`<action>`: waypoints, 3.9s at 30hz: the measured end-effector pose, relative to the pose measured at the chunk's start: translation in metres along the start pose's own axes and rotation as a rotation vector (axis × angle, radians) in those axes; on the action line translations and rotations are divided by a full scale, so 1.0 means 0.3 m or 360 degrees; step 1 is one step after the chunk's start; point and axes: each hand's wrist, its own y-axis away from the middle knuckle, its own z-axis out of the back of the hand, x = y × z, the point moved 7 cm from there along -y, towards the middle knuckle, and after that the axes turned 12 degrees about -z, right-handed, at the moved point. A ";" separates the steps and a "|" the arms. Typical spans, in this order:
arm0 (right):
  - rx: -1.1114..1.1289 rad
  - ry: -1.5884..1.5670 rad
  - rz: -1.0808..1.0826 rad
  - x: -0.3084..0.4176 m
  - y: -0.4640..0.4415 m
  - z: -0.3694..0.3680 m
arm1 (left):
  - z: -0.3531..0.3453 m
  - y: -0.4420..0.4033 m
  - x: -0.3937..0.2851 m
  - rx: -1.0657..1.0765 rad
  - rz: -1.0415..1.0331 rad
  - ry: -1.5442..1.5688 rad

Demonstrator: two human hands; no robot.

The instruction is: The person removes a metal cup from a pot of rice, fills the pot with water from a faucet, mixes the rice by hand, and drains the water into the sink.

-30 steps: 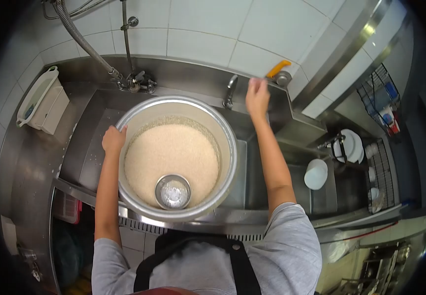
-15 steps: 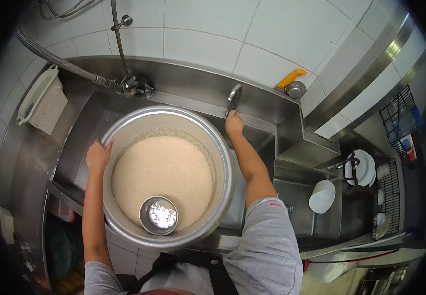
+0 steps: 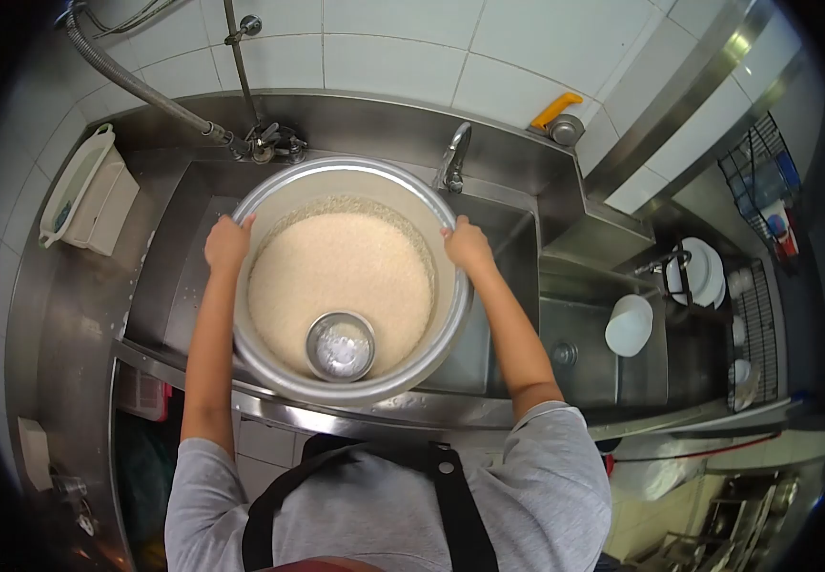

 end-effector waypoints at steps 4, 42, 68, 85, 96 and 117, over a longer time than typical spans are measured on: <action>-0.0166 -0.0195 -0.0137 -0.061 -0.097 -0.051 | -0.011 -0.119 -0.091 0.0017 -0.0107 0.0037; 0.0122 -0.0793 -0.0577 0.142 -0.070 -0.064 | -0.153 -0.344 -0.148 0.0182 -0.0277 0.0085; 0.0039 -0.0982 -0.0601 0.120 -0.102 -0.129 | -0.187 -0.376 -0.142 0.0153 -0.0276 0.0091; 0.0857 -0.2578 0.0041 0.328 -0.137 -0.210 | -0.196 -0.377 -0.113 0.0134 -0.0261 0.0059; 0.0420 -0.1447 -0.0590 0.225 -0.093 -0.205 | -0.168 -0.376 -0.141 0.0179 -0.0312 0.0073; 0.0174 -0.1300 -0.0833 0.103 -0.135 -0.163 | -0.162 -0.377 -0.152 0.0146 -0.0308 0.0028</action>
